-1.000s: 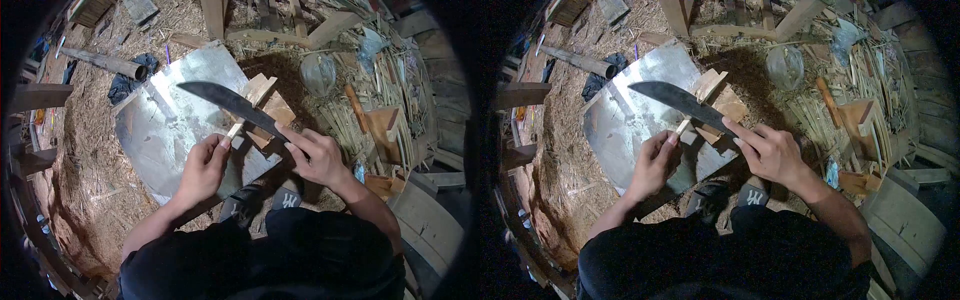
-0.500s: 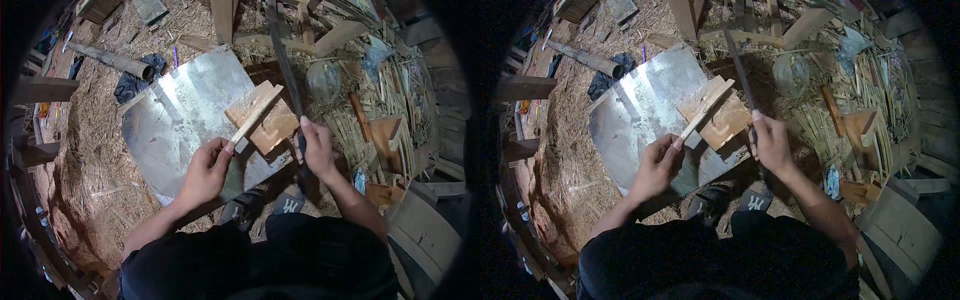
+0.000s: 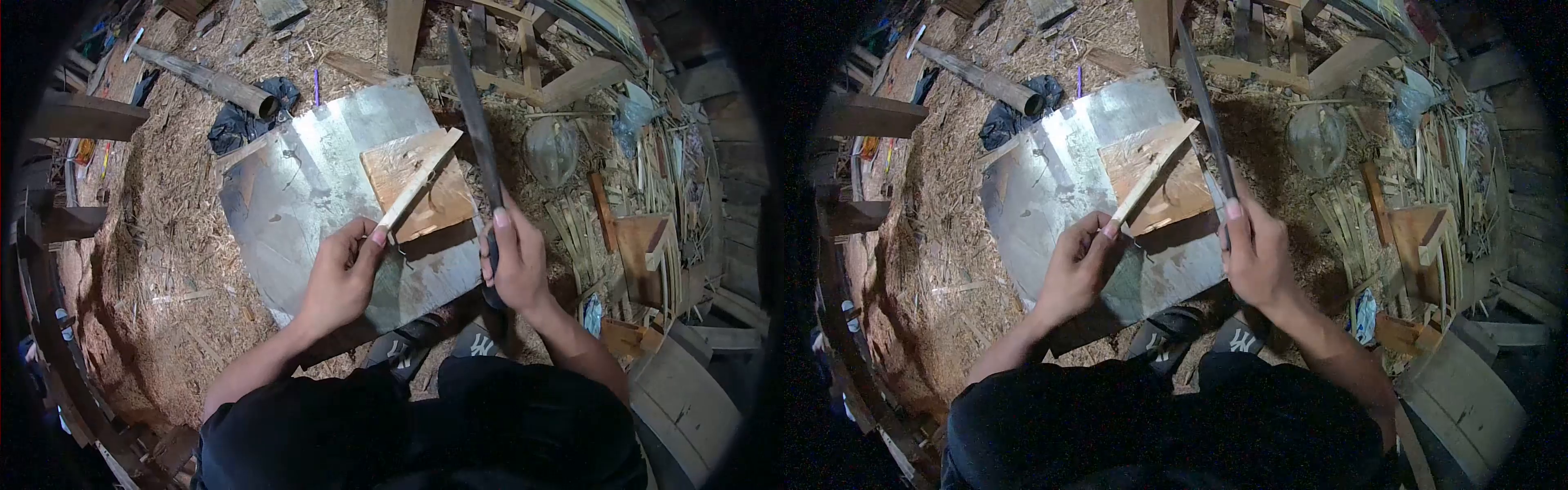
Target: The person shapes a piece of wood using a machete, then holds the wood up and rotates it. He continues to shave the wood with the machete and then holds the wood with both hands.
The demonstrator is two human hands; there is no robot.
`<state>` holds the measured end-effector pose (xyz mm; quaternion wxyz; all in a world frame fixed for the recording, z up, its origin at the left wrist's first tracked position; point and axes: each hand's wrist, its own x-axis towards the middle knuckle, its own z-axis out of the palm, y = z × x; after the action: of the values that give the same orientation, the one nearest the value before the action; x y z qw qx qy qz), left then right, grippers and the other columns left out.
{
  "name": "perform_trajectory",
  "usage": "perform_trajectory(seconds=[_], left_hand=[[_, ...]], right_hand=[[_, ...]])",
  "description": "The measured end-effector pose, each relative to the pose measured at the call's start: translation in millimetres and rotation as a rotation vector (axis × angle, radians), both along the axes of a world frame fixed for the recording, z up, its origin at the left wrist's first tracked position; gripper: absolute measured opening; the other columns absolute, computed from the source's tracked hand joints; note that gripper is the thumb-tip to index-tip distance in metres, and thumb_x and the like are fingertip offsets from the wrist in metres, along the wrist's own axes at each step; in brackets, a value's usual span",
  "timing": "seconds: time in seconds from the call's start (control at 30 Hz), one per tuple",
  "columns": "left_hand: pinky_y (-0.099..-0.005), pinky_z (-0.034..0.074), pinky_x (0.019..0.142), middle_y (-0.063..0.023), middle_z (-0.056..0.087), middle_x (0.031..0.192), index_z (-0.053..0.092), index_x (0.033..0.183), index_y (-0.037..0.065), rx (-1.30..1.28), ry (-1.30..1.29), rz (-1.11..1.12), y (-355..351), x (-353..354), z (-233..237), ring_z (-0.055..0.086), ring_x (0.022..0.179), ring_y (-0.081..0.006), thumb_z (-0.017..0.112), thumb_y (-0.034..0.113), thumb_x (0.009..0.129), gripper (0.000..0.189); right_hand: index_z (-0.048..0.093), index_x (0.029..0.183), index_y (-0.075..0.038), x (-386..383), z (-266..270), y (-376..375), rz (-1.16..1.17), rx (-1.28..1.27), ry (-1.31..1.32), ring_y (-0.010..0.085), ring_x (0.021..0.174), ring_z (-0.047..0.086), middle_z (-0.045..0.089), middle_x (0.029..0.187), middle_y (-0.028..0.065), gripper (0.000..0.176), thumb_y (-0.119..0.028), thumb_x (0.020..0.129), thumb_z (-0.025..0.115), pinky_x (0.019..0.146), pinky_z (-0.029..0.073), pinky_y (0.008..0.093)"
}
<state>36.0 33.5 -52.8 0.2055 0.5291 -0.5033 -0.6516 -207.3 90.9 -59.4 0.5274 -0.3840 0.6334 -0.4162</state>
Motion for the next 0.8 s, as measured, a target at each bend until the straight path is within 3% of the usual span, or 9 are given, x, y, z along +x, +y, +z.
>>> perform_trajectory(seconds=[0.07,0.1,0.2,0.23,0.33,0.43,0.6,0.7,0.8], left_hand=[[-0.0246,0.029,0.053,0.0072,0.047,0.071,0.059,0.096,0.001,-0.02,0.021,-0.005,-0.7,0.1,-2.0,0.037,0.062,-0.002,0.053,0.023,0.109,0.026],[-0.0223,0.028,0.051,0.0082,0.048,0.073,0.058,0.098,0.002,-0.044,0.041,-0.017,-1.4,1.1,-2.6,0.038,0.061,-0.0008,0.053,0.026,0.11,0.027],[-0.0229,0.033,0.055,0.0068,0.051,0.077,0.06,0.103,0.001,-0.016,-0.011,-0.051,-2.0,4.3,-2.8,0.042,0.065,-0.0025,0.055,0.026,0.109,0.027],[-0.0229,0.033,0.055,0.0068,0.051,0.077,0.06,0.103,0.001,-0.015,-0.009,-0.054,-1.3,3.1,-2.0,0.042,0.065,-0.0025,0.055,0.026,0.109,0.027],[-0.0243,0.038,0.061,0.0044,0.054,0.08,0.061,0.107,-0.001,-0.144,0.031,0.01,1.9,-2.2,0.9,0.046,0.072,-0.005,0.057,0.027,0.108,0.028],[-0.0315,0.034,0.055,0.0039,0.045,0.066,0.06,0.096,-0.006,-0.296,-0.108,0.026,4.3,-2.1,1.1,0.04,0.063,-0.0072,0.055,0.019,0.107,0.028],[-0.0298,0.031,0.054,0.0036,0.043,0.065,0.058,0.09,-0.002,-0.01,-0.001,0.0,-2.8,-1.8,4.3,0.037,0.062,-0.0055,0.052,0.021,0.109,0.031],[-0.0288,0.029,0.053,0.0047,0.043,0.065,0.058,0.089,0.0,-0.034,-0.028,-0.018,-2.4,0.7,1.1,0.036,0.062,-0.0047,0.052,0.022,0.109,0.031],[-0.0287,0.029,0.053,0.0056,0.043,0.066,0.057,0.089,0.0,0.016,-0.032,-0.026,-3.2,-0.4,7.5,0.036,0.062,-0.0046,0.051,0.022,0.11,0.031]], right_hand=[[0.043,0.153,0.002,1.8,1.7,8.5,0.062,-0.382,0.292,0.0073,0.046,0.046,0.053,0.065,0.0022,0.051,-0.028,0.112,0.037,0.045,0.04,0.0259],[0.043,0.153,0.002,-0.2,4.5,7.7,0.065,-0.381,0.292,0.0073,0.046,0.046,0.053,0.065,0.0022,0.051,-0.028,0.112,0.037,0.045,0.04,0.0259],[0.057,0.145,-0.004,-11.4,21.3,7.2,0.423,-0.607,0.668,0.0191,0.054,0.056,0.058,0.072,0.0122,0.048,-0.006,0.097,0.06,0.049,0.046,0.0317],[0.066,0.138,-0.008,-9.8,25.3,11.5,0.473,-0.496,0.748,0.0253,0.062,0.063,0.061,0.076,0.0154,0.052,0.001,0.086,0.069,0.054,0.052,0.0349],[0.067,0.138,-0.012,-4.4,16.5,15.5,0.522,-0.514,0.787,0.0253,0.064,0.065,0.064,0.078,0.0151,0.055,0.001,0.084,0.071,0.057,0.054,0.0367],[0.067,0.138,-0.014,-3.9,14.0,16.4,0.534,-0.512,0.791,0.0254,0.059,0.063,0.064,0.079,0.0137,0.054,-0.001,0.086,0.072,0.054,0.053,0.0372],[0.067,0.139,-0.017,-22.3,10.0,6.0,0.449,-0.403,0.928,0.0235,0.053,0.057,0.06,0.073,0.0114,0.053,-0.004,0.088,0.071,0.049,0.049,0.036],[0.067,0.138,-0.018,-22.3,11.4,4.8,0.429,-0.432,0.82,0.0215,0.049,0.052,0.055,0.068,0.0096,0.05,-0.008,0.089,0.072,0.046,0.046,0.0349],[0.06,0.144,-0.032,-34.7,5.3,2.2,0.496,-0.539,0.958,0.0148,0.044,0.049,0.056,0.065,0.0035,0.047,-0.024,0.098,0.067,0.039,0.048,0.0313]])
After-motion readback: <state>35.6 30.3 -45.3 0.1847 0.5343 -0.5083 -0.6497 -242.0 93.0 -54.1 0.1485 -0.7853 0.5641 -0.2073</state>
